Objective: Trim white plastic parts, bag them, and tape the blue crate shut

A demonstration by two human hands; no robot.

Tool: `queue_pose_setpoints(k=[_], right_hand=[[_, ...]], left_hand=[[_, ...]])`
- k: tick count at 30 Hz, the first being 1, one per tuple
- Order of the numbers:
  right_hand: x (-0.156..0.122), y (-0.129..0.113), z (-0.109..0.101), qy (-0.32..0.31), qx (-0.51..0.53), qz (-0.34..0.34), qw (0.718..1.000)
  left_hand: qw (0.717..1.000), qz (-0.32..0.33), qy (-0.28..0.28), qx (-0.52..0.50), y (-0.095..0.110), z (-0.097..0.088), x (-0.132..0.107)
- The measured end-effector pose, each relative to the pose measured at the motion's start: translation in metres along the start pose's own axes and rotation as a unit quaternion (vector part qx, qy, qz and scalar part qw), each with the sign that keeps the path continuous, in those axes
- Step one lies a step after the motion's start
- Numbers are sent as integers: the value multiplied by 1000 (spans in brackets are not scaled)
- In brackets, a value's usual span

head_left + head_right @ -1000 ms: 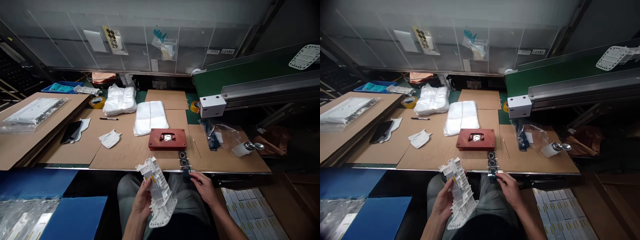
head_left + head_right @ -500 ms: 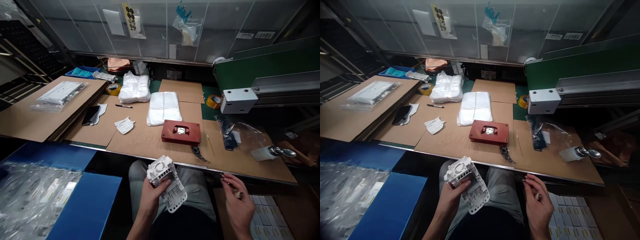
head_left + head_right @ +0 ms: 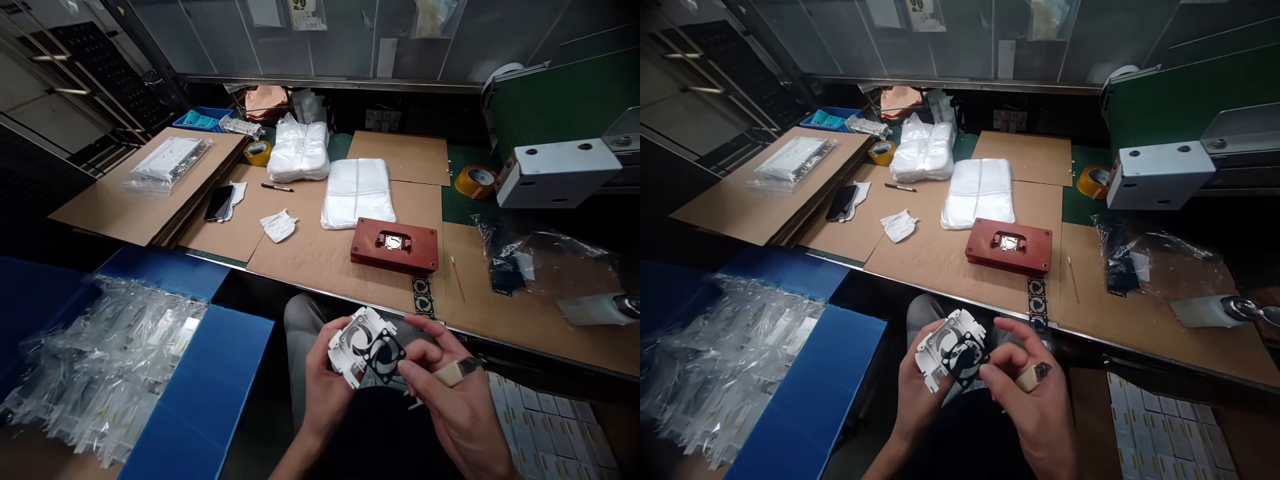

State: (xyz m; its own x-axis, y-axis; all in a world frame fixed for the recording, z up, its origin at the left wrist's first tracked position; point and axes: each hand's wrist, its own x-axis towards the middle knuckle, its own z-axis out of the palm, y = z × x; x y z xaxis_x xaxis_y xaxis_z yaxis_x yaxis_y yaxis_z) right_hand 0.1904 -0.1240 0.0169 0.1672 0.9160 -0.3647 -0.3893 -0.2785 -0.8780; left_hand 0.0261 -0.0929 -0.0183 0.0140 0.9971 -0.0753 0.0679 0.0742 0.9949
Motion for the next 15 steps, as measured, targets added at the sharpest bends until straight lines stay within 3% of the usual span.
queue_pose_setpoints(k=[6, 15], right_hand=[[1, 8, 6, -43, -11, 8, 999], [3, 8, 5, -32, 0, 24, 999]], left_hand=[[999, 21, 31, 4, -3, -1, -3], [998, 51, 13, 26, -6, 2, -5]])
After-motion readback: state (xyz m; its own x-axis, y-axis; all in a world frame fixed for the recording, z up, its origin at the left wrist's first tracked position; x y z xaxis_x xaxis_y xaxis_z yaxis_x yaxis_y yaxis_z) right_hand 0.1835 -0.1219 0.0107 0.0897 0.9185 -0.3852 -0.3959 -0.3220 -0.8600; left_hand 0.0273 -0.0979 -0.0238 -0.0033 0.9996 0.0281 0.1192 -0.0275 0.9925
